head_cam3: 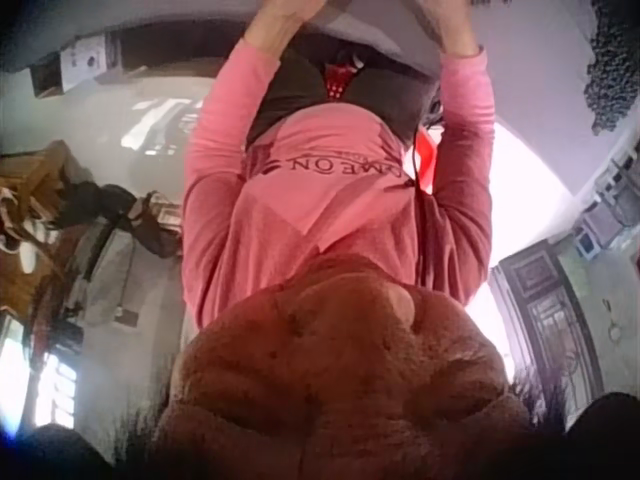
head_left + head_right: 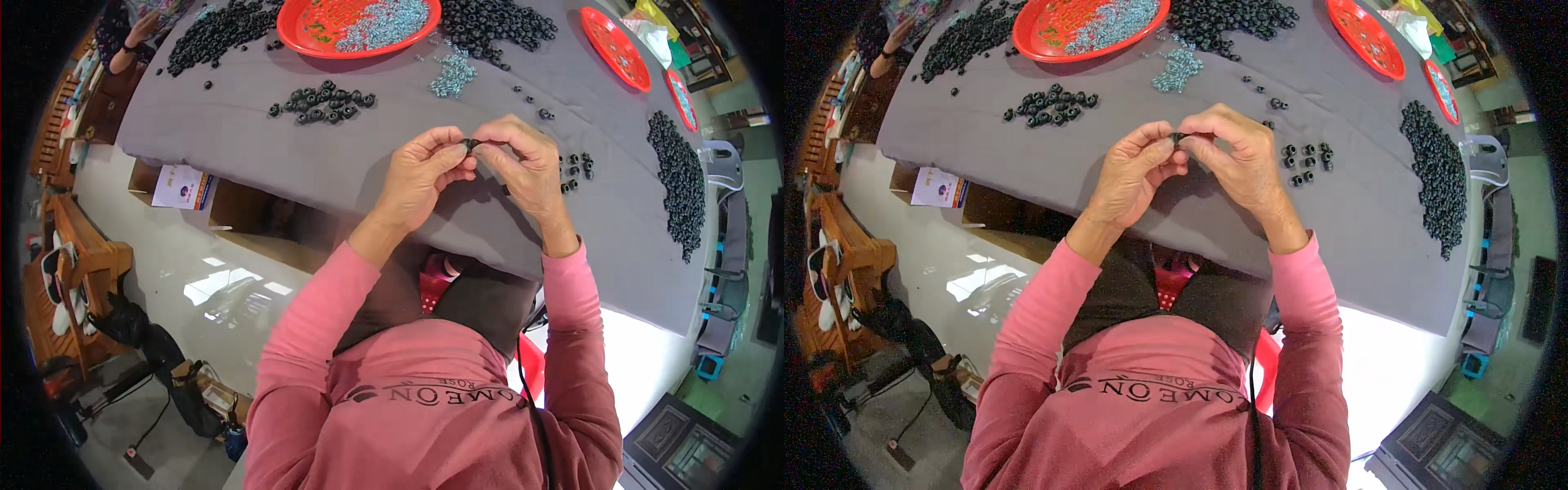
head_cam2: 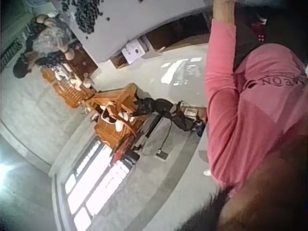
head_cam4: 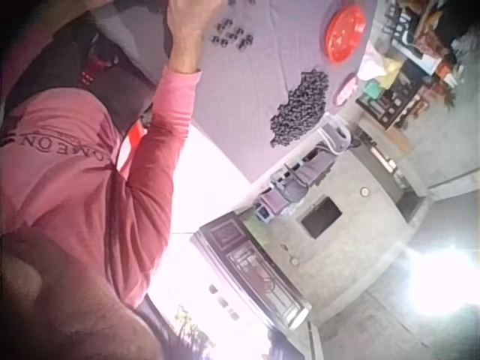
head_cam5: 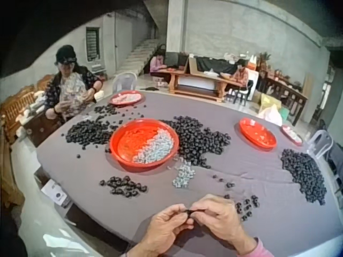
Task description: Manually assembling small plastic parts by inserting small colored pieces into black rings.
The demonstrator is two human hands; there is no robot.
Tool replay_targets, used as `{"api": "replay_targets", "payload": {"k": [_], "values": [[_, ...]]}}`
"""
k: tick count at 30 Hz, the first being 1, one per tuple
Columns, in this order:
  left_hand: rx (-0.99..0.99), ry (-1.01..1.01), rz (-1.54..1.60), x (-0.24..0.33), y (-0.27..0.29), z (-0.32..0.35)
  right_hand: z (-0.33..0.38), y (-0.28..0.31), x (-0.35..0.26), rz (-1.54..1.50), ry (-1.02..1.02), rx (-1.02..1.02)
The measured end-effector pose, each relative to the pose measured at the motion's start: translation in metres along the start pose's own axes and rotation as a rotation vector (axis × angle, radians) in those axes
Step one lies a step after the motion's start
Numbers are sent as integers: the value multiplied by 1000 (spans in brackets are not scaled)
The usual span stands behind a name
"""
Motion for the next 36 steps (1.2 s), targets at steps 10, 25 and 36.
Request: {"api": "replay_targets", "payload": {"k": [10, 25, 36], "values": [[-21, 12, 62, -1, 1, 1, -6, 3, -14, 192, 60, -40], [47, 73, 93, 3, 1, -1, -20, 1, -33, 432, 72, -231], [32, 4, 135, 2, 2, -2, -19, -6, -34, 424, 1, -169]]}}
Point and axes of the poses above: each hand's wrist, its own z-axis away from the middle knuckle, its own y-axis out of the back of the hand, x = y × z, the point moved 3 cm from there along -z, towards the middle knuckle
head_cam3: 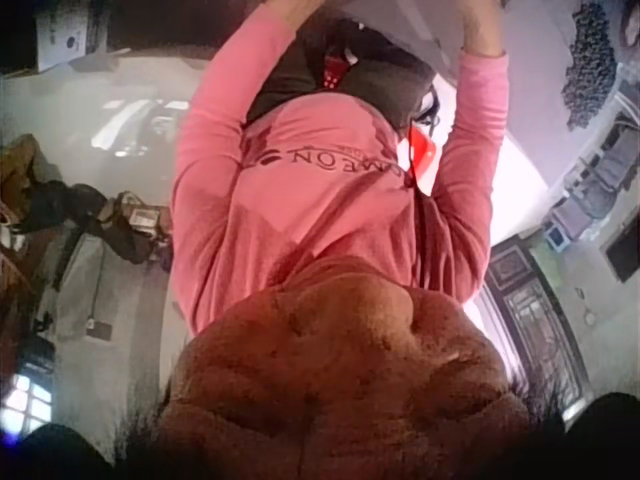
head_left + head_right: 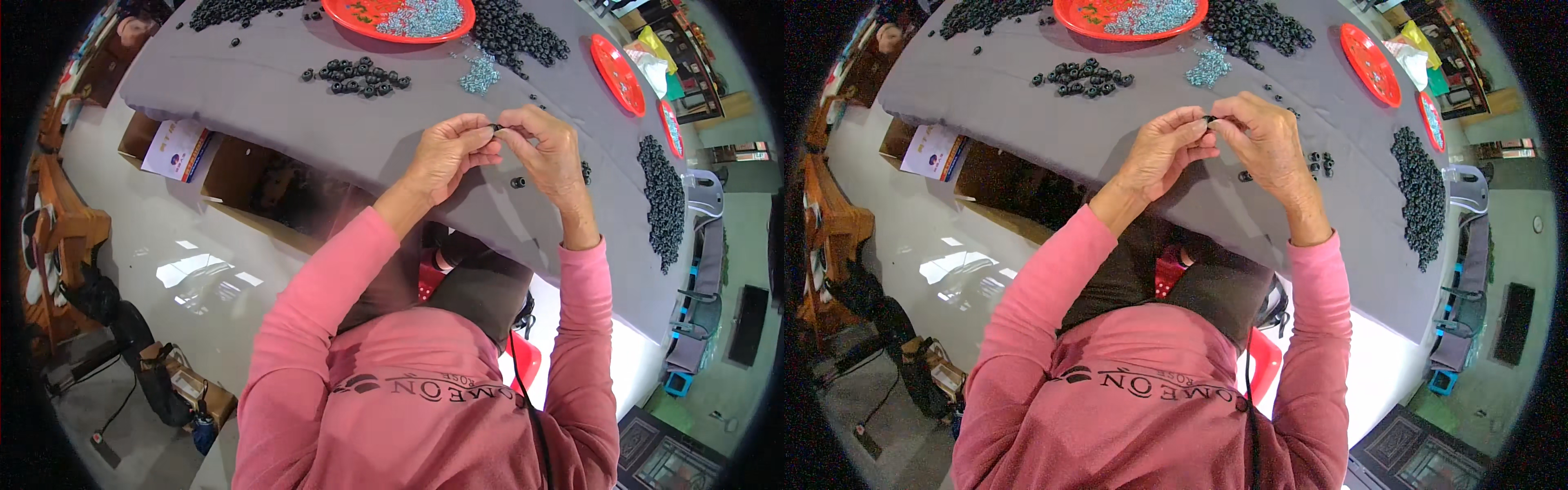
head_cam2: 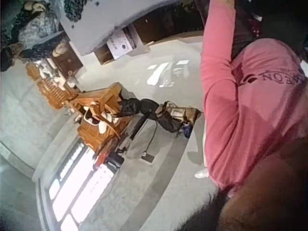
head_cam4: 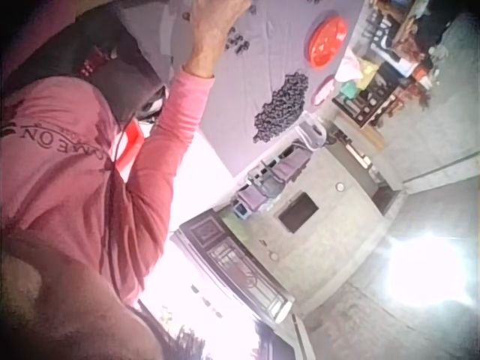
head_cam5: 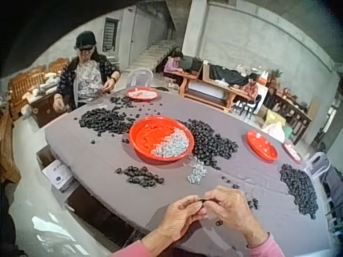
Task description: Manually assembling small plastic parts by inserting small colored pieces into black rings.
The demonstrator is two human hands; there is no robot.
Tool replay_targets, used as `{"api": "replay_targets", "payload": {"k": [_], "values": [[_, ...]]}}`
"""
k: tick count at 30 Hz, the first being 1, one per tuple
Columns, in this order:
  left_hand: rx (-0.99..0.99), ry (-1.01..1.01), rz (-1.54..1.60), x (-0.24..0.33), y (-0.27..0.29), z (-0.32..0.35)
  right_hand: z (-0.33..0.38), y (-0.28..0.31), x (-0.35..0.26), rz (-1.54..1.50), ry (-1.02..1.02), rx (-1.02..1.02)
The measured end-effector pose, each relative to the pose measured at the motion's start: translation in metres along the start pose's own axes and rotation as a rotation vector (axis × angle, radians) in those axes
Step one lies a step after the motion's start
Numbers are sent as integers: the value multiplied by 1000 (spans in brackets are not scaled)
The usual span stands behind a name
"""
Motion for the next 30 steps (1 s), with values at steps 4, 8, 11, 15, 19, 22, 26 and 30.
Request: {"api": "replay_targets", "payload": {"k": [4, 8, 11, 15, 19, 22, 26, 30], "values": [[-1, 4, 5, -1, -2, 0, 2, -1, 5, -12, 30, -1], [-22, 19, -3, -2, 0, 0, 8, 0, 4, -290, -116, 83], [-45, 4, -32, 2, 1, 2, 16, 2, 9, -431, -254, 121], [-102, 3, -64, -1, -2, 0, 32, -4, 25, -747, -548, 123], [-115, -15, -34, -2, 0, 0, 34, -22, 25, -887, -711, 69], [-59, -19, -57, -4, 2, -1, 31, -26, 20, -998, -793, 71], [-60, -47, -58, -4, 0, -2, 28, -28, 16, -1051, -850, 9], [-47, -35, -41, -2, 0, 1, 28, -39, 12, -1321, -914, -120]]}}
Point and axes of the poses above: each hand's wrist, its own z-axis away from the middle knuckle, its own y-axis out of the back of the hand, x = y × z, the point moved 3 cm from there along -z, towards the middle knuckle
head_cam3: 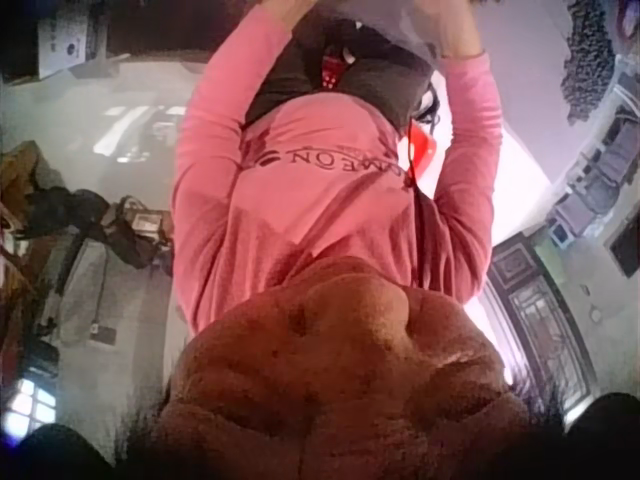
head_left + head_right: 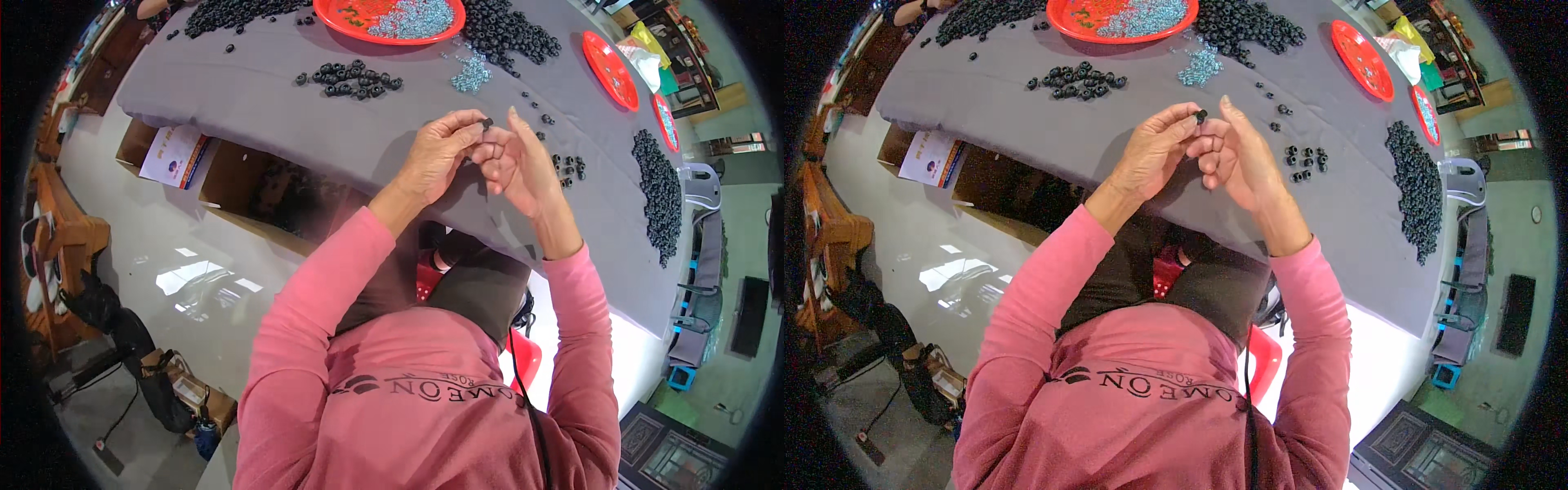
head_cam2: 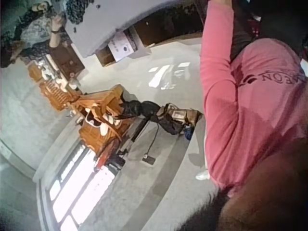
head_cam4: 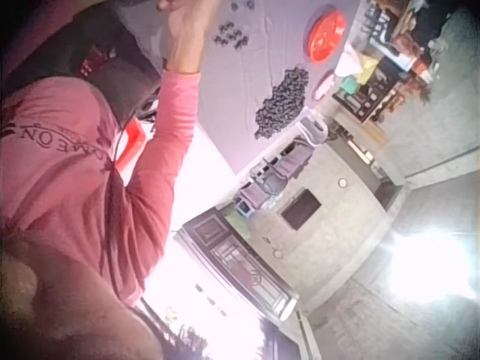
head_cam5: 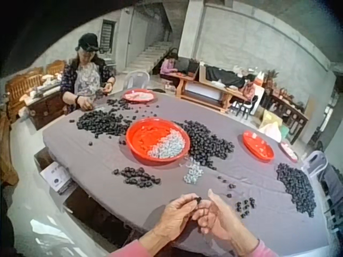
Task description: Manually assembling small plastic parts by inserting small colored pieces into black rings.
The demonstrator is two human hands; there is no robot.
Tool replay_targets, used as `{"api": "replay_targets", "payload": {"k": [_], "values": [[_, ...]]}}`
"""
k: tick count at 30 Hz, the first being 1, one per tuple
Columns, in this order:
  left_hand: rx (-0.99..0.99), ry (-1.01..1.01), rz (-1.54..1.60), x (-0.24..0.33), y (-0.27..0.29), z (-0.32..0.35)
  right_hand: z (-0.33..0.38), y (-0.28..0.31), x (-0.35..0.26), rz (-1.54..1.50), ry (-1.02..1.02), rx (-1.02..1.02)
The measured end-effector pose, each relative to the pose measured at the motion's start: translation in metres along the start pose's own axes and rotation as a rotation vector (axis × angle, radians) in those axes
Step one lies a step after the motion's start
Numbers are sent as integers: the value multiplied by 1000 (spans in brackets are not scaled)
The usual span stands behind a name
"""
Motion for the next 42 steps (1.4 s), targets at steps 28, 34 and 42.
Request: {"api": "replay_targets", "payload": {"k": [28, 34, 42], "values": [[62, -233, -142, -4, 0, -3, -7, 2, 3, -92, 112, 104], [243, -294, -438, 26, 5, 1, 26, 44, -31, 120, 177, 168], [422, -906, -1653, 120, 27, -5, 65, 103, -3, 560, 429, 513]]}}
Point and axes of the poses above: each hand's wrist, its own z-axis away from the middle knuckle, its own y-axis out of the back of the hand, x = y × z, the point moved 3 cm from there along -z, towards the middle knuckle
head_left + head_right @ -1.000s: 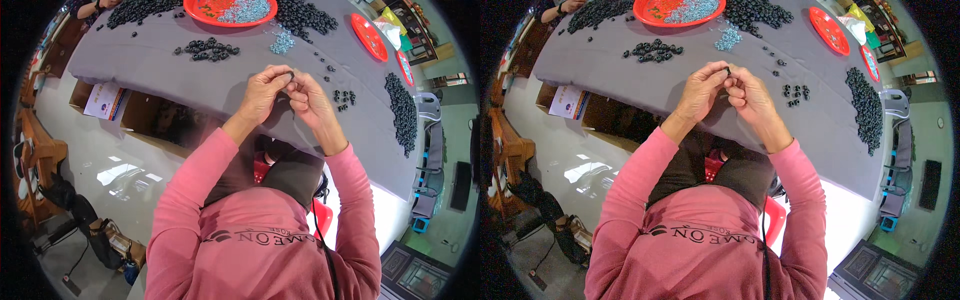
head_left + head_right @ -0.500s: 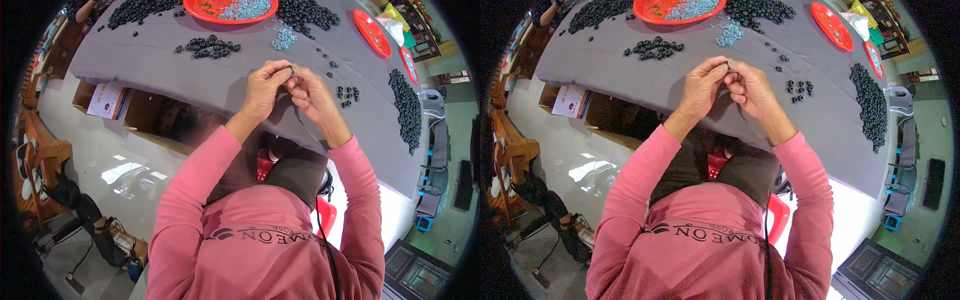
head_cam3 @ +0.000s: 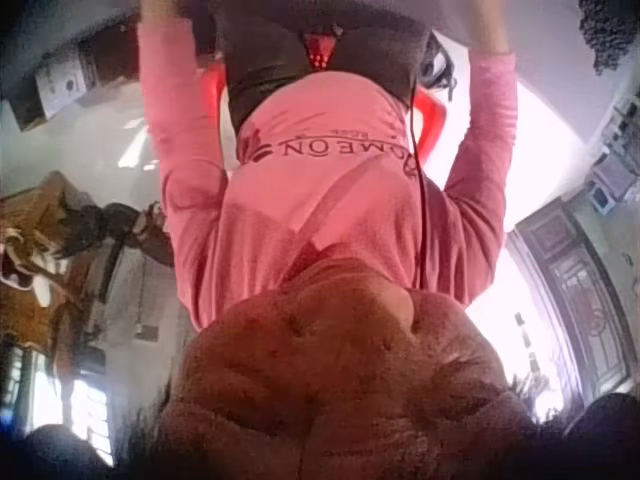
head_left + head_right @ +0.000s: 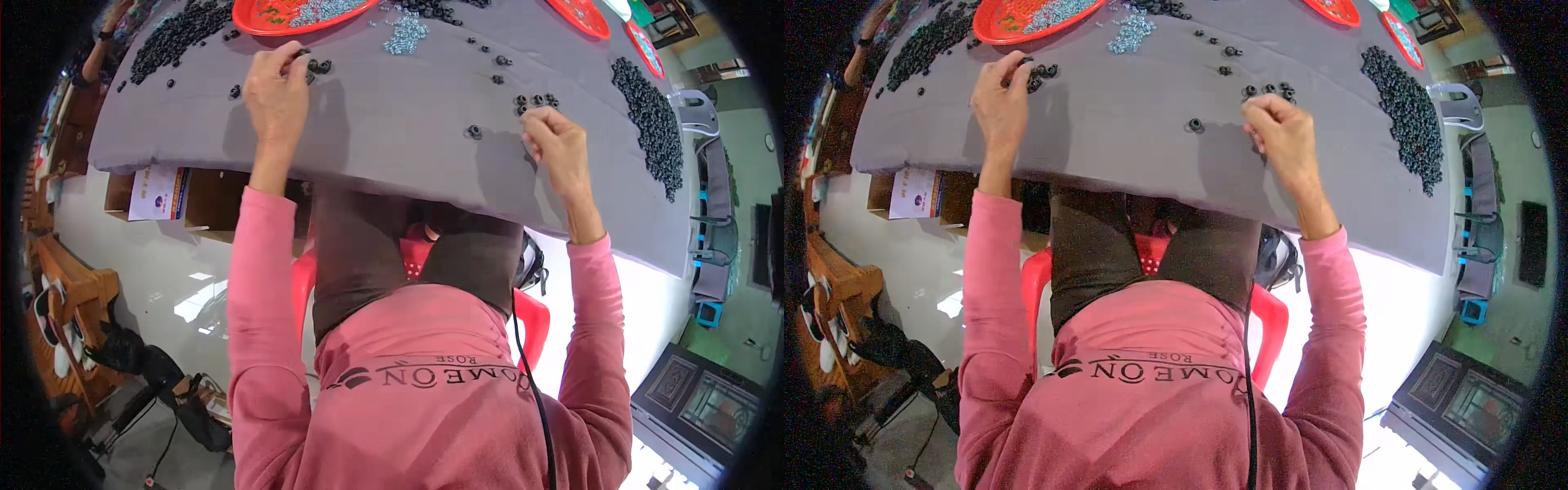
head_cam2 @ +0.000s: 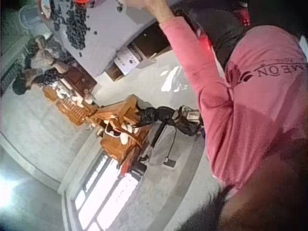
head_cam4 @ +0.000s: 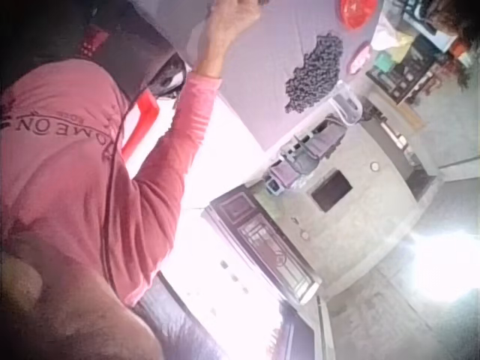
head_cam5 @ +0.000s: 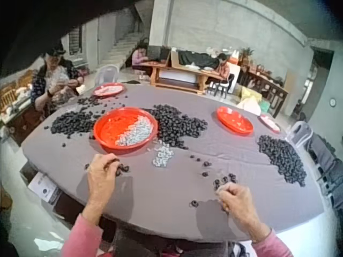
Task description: Manually assembling small plastic parts by inserting small colored pieces into black rings.
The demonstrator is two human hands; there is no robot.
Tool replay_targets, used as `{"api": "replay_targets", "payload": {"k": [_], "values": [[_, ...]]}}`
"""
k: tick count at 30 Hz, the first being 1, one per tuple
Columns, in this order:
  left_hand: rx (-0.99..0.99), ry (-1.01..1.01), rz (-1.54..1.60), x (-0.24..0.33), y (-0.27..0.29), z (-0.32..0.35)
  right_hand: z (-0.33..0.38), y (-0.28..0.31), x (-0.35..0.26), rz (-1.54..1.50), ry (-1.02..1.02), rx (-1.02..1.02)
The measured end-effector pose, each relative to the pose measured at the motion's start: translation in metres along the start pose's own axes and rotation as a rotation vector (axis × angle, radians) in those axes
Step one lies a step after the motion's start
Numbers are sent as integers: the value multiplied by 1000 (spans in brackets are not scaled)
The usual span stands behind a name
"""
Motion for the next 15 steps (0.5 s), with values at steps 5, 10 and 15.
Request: {"api": "replay_targets", "payload": {"k": [5, 10, 15], "values": [[-118, -45, -370, -29, -1, -12, 12, -15, 16, 114, 129, -19], [-184, -37, -491, -27, -8, -13, 8, -28, 11, 202, 351, -14], [-63, -140, -522, 0, -5, -9, 8, -40, -1, 452, 573, -76]]}}
Point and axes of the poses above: each hand's wrist, its own z-axis away from the middle knuckle, its own y-axis out of the back of the hand, x = y × z, the point moved 3 cm from there along -z, towards the middle knuckle
